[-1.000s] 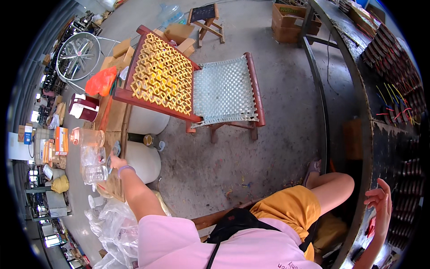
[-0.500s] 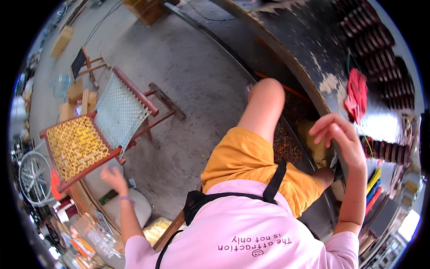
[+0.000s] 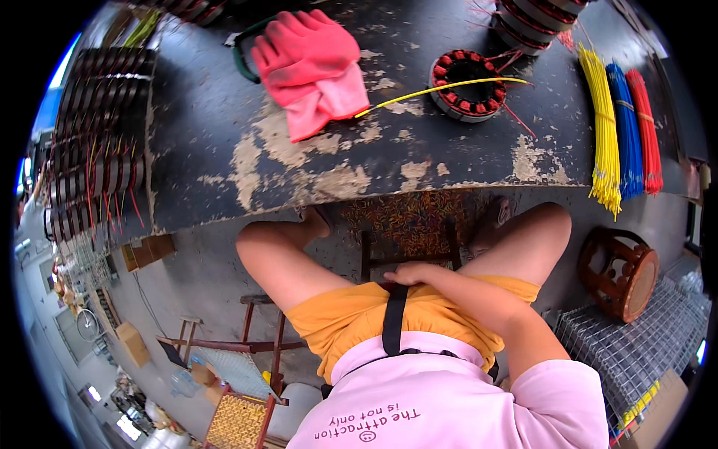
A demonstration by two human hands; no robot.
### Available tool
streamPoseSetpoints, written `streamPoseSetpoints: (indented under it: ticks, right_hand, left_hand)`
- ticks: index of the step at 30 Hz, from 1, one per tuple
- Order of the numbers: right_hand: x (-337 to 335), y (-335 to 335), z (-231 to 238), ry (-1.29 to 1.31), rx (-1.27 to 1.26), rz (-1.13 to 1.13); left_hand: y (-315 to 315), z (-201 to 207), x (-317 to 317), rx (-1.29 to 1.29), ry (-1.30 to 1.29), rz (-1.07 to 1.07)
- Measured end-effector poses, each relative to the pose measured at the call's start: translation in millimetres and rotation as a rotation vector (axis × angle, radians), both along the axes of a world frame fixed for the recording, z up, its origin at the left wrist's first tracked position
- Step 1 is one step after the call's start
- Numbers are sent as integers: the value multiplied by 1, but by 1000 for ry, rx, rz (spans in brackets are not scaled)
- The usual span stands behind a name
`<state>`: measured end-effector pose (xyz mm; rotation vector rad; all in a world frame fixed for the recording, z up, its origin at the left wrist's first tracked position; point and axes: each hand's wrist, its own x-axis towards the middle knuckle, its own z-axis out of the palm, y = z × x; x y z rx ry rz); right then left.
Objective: The person puts on pink gloves and uses a pair of pliers to cut and secure colored zip ties onto a metal coil component, handling one coil at a time on a workspace filled with similar components.
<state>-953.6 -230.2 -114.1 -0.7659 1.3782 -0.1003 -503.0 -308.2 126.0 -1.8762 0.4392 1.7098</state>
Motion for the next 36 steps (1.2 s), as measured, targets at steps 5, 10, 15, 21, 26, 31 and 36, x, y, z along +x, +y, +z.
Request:
streamPoseSetpoints:
  ticks: [5, 10, 15, 21, 26, 31, 36]
  right_hand:
    - [32, -3, -7, -267, 115, -87]
    - [42, -12, 24, -120, 221, -151]
    - [45, -14, 40, -14, 251, -255]
    - [26, -33, 32, -18, 145, -294]
    - [9, -51, 0, 131, -154, -286]
    - [-72, -45, 81, 359, -491, -405]
    - [-118, 8, 229, 419, -766, -653]
  left_hand:
    - [-18, 40, -15, -19, -112, -71]
    - [-33, 58, -32, 32, -145, -91]
    - [-71, 63, -38, 108, -116, -158]
    - [-184, 43, -220, -927, 607, -1168]
    - [-165, 64, -379, -1429, 1066, -1200]
    - [-168, 42, -431, -1710, 1305, -995]
    - [-188, 36, -473, -2041, 1221, -985]
